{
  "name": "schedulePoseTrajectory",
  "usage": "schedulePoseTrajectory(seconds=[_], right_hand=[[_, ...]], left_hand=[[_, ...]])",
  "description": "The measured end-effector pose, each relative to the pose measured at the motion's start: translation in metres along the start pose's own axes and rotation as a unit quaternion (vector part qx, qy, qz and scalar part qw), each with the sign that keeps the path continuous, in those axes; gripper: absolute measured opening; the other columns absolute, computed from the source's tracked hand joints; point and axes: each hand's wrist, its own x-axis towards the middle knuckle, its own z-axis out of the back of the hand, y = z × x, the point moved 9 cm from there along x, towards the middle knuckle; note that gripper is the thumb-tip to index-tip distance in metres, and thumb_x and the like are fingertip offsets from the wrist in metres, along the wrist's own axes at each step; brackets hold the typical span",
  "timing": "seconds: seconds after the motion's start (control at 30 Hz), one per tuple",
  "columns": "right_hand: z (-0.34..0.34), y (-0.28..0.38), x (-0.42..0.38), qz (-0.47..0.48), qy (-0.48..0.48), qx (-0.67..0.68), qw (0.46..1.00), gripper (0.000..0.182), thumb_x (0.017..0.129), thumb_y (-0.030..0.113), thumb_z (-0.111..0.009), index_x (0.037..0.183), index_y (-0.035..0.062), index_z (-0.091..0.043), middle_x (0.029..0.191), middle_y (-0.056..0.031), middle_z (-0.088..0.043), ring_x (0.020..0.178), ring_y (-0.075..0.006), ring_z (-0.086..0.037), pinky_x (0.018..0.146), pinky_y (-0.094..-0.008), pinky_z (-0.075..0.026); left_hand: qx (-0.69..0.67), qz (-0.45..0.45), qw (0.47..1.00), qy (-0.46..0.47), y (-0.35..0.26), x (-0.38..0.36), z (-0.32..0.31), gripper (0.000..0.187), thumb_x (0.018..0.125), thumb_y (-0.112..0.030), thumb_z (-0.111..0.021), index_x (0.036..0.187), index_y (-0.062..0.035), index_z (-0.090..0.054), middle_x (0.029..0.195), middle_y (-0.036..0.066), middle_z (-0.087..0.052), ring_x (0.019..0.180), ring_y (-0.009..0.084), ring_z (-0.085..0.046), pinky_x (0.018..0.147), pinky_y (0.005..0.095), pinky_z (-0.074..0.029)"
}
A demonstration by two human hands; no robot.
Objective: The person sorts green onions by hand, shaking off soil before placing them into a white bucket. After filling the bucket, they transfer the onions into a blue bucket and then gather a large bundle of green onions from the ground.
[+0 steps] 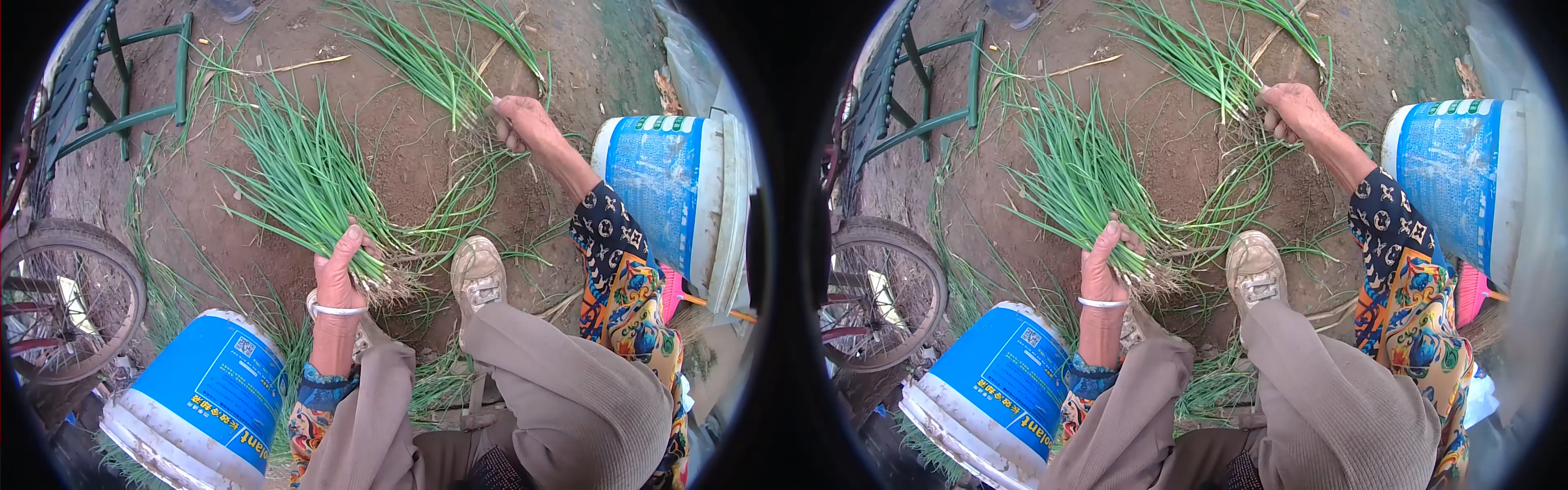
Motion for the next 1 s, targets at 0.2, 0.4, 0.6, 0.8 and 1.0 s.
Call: schedulePoseTrajectory(seconds=[0.2, 0.4, 0.6, 0.8, 1.0], right_hand=[[-0.026, 0.025, 0.002, 0.024, -0.054, -0.183, 0.981, 0.041, 0.083, 0.04, -0.063, 0.083, -0.0013, -0.063, 0.07, -0.0109, -0.065, 0.059, -0.0185, -0.062, 0.059, -0.0348, -0.05], [-0.052, 0.037, 0.011, 0.08, -0.098, -0.396, 0.91, 0.035, 0.077, 0.034, -0.06, 0.083, -0.0004, -0.064, 0.074, -0.0208, -0.064, 0.077, -0.0334, -0.065, 0.072, -0.0447, -0.049], [-0.031, 0.028, -0.004, 0.058, -0.106, -0.081, 0.989, 0.026, 0.076, 0.025, -0.055, 0.083, 0.0007, -0.056, 0.071, -0.0113, -0.064, 0.064, -0.0168, -0.06, 0.063, -0.0342, -0.049], [-0.156, 0.07, -0.113, 0.253, 0.206, -0.179, 0.928, 0.022, 0.087, 0.023, -0.058, 0.091, 0.0021, -0.051, 0.065, -0.0127, -0.057, 0.059, -0.0272, -0.06, 0.058, -0.0399, -0.05], [-0.099, 0.075, -0.065, 0.321, -0.035, -0.267, 0.908, 0.019, 0.085, 0.021, -0.057, 0.085, 0.0017, -0.053, 0.078, -0.0144, -0.056, 0.072, -0.0304, -0.059, 0.066, -0.0426, -0.048]], left_hand=[[-0.001, 0.002, 1.0, 0.006, 0.003, 0.0, -0.001, 0.033, 0.082, -0.013, -0.069, 0.108, -0.0049, -0.051, 0.08, 0.001, -0.055, 0.07, 0.0126, -0.054, 0.062, 0.0293, -0.047], [-0.01, 0.01, 1.0, 0.018, 0.002, -0.003, 0.0, 0.031, 0.082, -0.013, -0.069, 0.108, -0.0045, -0.053, 0.08, 0.002, -0.056, 0.07, 0.0125, -0.055, 0.063, 0.0283, -0.049], [-0.037, 0.012, 0.999, 0.019, -0.002, -0.002, 0.002, 0.033, 0.08, -0.009, -0.07, 0.107, -0.0021, -0.054, 0.089, 0.009, -0.064, 0.076, 0.0166, -0.063, 0.067, 0.029, -0.054], [-0.06, -0.028, 0.997, 0.038, -0.007, -0.008, -0.027, 0.035, 0.08, -0.011, -0.071, 0.109, -0.0032, -0.053, 0.105, 0.013, -0.064, 0.091, 0.0212, -0.064, 0.078, 0.0332, -0.055], [-0.053, -0.014, 0.998, 0.022, -0.006, -0.007, -0.01, 0.034, 0.079, -0.008, -0.071, 0.107, -0.0025, -0.052, 0.085, 0.008, -0.064, 0.08, 0.0221, -0.065, 0.071, 0.0356, -0.057]])
